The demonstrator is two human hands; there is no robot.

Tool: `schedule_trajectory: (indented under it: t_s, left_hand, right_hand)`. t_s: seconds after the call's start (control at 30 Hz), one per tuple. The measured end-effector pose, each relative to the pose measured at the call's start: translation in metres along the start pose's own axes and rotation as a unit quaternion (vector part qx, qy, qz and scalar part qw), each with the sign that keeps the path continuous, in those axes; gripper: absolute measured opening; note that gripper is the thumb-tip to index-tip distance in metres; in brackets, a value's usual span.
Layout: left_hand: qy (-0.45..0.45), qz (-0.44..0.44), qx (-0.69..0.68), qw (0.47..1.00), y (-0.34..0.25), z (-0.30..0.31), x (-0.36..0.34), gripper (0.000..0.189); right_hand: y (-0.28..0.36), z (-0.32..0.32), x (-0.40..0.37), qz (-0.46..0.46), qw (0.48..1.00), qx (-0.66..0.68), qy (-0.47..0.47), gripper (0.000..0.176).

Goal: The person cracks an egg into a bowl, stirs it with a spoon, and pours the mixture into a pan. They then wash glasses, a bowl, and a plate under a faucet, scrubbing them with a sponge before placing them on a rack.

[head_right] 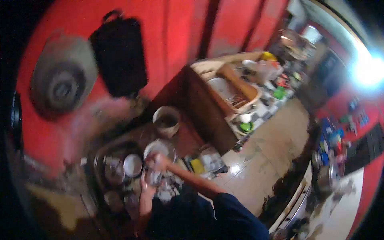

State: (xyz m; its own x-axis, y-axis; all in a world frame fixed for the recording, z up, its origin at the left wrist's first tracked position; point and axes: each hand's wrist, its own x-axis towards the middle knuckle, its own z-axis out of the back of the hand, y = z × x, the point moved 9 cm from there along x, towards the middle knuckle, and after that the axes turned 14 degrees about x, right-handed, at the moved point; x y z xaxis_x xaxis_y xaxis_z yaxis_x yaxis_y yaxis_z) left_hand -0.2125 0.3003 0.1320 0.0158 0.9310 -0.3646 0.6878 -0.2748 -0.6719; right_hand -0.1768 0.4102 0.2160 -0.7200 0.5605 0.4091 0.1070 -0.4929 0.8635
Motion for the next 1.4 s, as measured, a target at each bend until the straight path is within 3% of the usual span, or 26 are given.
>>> schedule_trajectory:
  t_s: [0.03, 0.07, 0.1, 0.13, 0.17, 0.2, 0.23, 0.27, 0.37, 0.43, 0.47, 0.5, 0.57, 0.6, 0.63, 0.67, 0.7, 0.77, 0.87, 0.93, 0.97, 1.0, 1.1, 1.23, 1.3, 1.4]
  left_hand:
    - [0.014, 0.0, -0.029, 0.999, 0.003, 0.001, -0.006, 0.051]
    - [0.029, -0.01, -0.056, 0.998, 0.002, -0.002, -0.01, 0.051]
    - [-0.019, -0.08, -0.058, 0.995, 0.004, 0.024, 0.001, 0.052]
    - [-0.037, -0.168, 0.296, 0.94, -0.002, 0.041, 0.018, 0.053]
    - [-0.053, -0.057, -0.052, 0.996, 0.009, 0.035, 0.007, 0.053]
    - [-0.073, -0.109, -0.061, 0.989, -0.028, 0.005, -0.014, 0.046]
    - [0.09, -0.077, -0.163, 0.98, -0.018, 0.0, -0.01, 0.045]
    - [0.046, -0.049, -0.174, 0.982, 0.01, 0.034, 0.006, 0.048]
    - [-0.167, -0.064, -0.153, 0.972, 0.004, 0.078, -0.003, 0.045]
    - [-0.172, -0.06, -0.135, 0.974, -0.003, 0.102, -0.019, 0.046]
    - [-0.205, -0.3, 0.219, 0.906, -0.04, 0.107, -0.041, 0.05]
    - [-0.214, -0.179, 0.055, 0.959, -0.059, 0.104, -0.055, 0.06]
    - [-0.286, -0.224, 0.405, 0.839, -0.101, 0.105, -0.09, 0.065]
    - [-0.28, -0.273, 0.293, 0.872, -0.081, 0.137, -0.086, 0.07]
    - [-0.287, -0.274, 0.291, 0.87, -0.093, 0.142, -0.101, 0.07]
    - [-0.321, -0.287, 0.421, 0.798, -0.11, 0.141, -0.124, 0.073]
    - [-0.348, -0.291, 0.542, 0.707, -0.126, 0.136, -0.145, 0.076]
    - [-0.354, -0.284, 0.52, 0.723, -0.132, 0.161, -0.166, 0.08]
    - [-0.422, -0.229, 0.685, 0.548, -0.117, 0.228, -0.183, 0.082]
    - [-0.44, -0.254, 0.636, 0.581, -0.12, 0.236, -0.201, 0.085]
    - [-0.455, -0.281, 0.581, 0.614, -0.122, 0.242, -0.212, 0.087]
    - [-0.453, -0.277, 0.585, 0.613, -0.115, 0.249, -0.216, 0.087]
    - [-0.498, -0.216, 0.544, 0.639, -0.079, 0.292, -0.223, 0.086]
    - [-0.541, -0.18, 0.498, 0.654, -0.023, 0.338, -0.217, 0.079]
    - [-0.557, -0.163, 0.425, 0.694, 0.005, 0.36, -0.214, 0.071]
    - [-0.56, -0.125, 0.439, 0.691, 0.02, 0.368, -0.217, 0.065]
  right_hand:
    - [-0.02, 0.005, 0.001, -0.051, 0.996, 0.051, -0.049, 0.029]
    - [0.039, -0.009, 0.008, 0.085, 0.993, -0.06, 0.06, 0.026]
    - [0.065, -0.026, 0.002, 0.067, 0.995, 0.015, 0.069, 0.025]
    - [0.068, -0.05, -0.02, 0.18, 0.975, 0.027, 0.128, 0.024]
    - [0.077, -0.05, -0.017, 0.17, 0.976, 0.013, 0.132, 0.021]
    - [0.069, -0.037, -0.005, 0.075, 0.993, -0.016, 0.086, 0.022]
    - [0.02, -0.034, -0.001, -0.209, 0.973, 0.071, 0.063, 0.022]
    - [-0.007, -0.026, 0.015, -0.03, 0.997, 0.066, -0.014, 0.022]
    - [0.072, -0.069, 0.018, 0.062, 0.995, 0.072, 0.02, 0.026]
    - [0.064, -0.106, 0.007, 0.082, 0.992, 0.028, 0.097, 0.029]
    - [0.057, -0.109, 0.016, 0.068, 0.997, 0.023, 0.041, 0.03]
    - [0.055, -0.111, 0.024, 0.053, 0.998, 0.019, -0.015, 0.032]
    - [0.024, -0.128, 0.041, -0.04, 0.994, 0.077, -0.06, 0.04]
    - [-0.003, -0.151, 0.048, -0.161, 0.964, 0.213, -0.011, 0.047]
    - [-0.018, -0.177, 0.051, -0.278, 0.898, 0.339, 0.04, 0.055]
    - [-0.028, -0.208, 0.046, -0.418, 0.786, 0.442, 0.109, 0.049]
    - [-0.053, -0.228, 0.049, -0.373, 0.815, 0.417, 0.153, 0.043]
    - [-0.044, -0.262, 0.059, -0.339, 0.865, 0.151, 0.339, 0.041]
    - [-0.072, -0.343, 0.054, -0.211, 0.849, 0.338, 0.346, 0.033]
    - [-0.08, -0.383, 0.053, -0.118, 0.855, 0.409, 0.296, 0.028]
    - [-0.087, -0.424, 0.039, -0.036, 0.91, 0.091, 0.402, 0.024]
    - [-0.099, -0.452, 0.027, 0.047, 0.855, -0.238, 0.459, 0.02]
    - [-0.083, -0.456, 0.025, -0.126, 0.9, -0.179, 0.378, 0.019]
    - [-0.106, -0.463, -0.006, -0.16, 0.932, -0.159, 0.284, 0.02]
    - [-0.094, -0.476, -0.022, -0.057, 0.91, -0.136, 0.387, 0.022]
    - [-0.088, -0.423, -0.009, -0.137, 0.937, -0.113, 0.3, 0.027]
